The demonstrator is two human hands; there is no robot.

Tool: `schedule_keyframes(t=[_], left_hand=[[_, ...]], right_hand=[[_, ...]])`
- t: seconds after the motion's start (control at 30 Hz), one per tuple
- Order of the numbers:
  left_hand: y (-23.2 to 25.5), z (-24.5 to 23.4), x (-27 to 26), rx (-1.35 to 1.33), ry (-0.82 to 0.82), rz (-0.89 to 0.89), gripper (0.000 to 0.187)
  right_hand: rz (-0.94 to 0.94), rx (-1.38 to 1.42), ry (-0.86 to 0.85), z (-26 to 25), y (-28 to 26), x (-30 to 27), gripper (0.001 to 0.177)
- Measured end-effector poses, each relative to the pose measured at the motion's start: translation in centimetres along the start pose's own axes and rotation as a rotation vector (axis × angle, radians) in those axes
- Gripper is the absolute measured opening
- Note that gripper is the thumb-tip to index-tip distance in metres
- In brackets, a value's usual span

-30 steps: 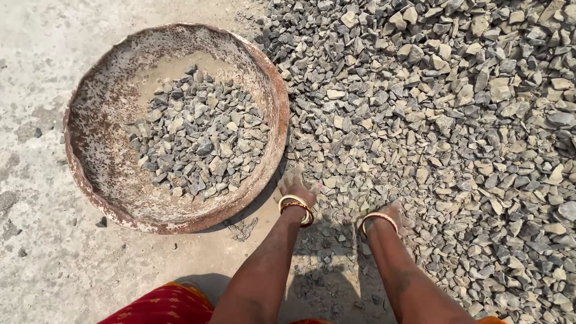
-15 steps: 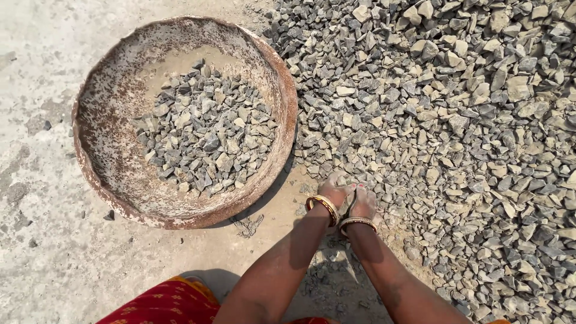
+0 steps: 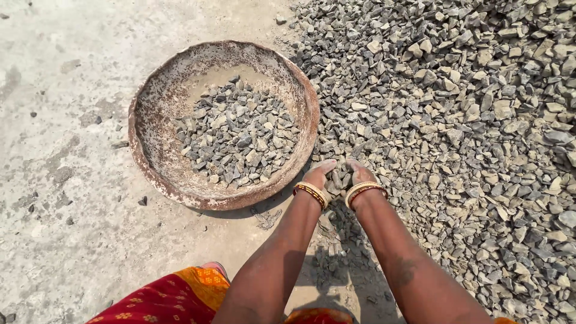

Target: Gathering gravel by hand from a pile on the ground and placing it into a metal pan.

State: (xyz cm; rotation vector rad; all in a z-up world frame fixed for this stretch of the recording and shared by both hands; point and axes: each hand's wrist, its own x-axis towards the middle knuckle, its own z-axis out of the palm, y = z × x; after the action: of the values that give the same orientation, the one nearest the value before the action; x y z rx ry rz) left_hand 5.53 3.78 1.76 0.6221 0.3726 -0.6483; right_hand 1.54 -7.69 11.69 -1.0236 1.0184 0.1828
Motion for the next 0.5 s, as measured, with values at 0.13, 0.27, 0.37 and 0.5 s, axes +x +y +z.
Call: schedule_keyframes(t=[0.13,0.27,0.37,0.5], left_hand=[[15.7,4.0,-7.1,-0.269,-0.129,0.07,0.029],[24.0,5.2,-13.4,0.158,0.537,0.564,0.07],[21.0,2.8,-11.5,0.22,0.487,0.541,0.066],[12.0,7.6,-15.3,0.744,0.306,-0.03,0.053]], right_hand=[[-0.151,0.001,-0.349,9.9,-5.1,-10.6,0.036],[-0.27,-0.069,-0.408,12.7,-5.6,-12.2,0.051],[-0.225,-0.077,-0.145,7.2,-3.2,-5.5,0.046],[-0.025,0.169,0.452,-7.4,3.2,6.3,0.016]])
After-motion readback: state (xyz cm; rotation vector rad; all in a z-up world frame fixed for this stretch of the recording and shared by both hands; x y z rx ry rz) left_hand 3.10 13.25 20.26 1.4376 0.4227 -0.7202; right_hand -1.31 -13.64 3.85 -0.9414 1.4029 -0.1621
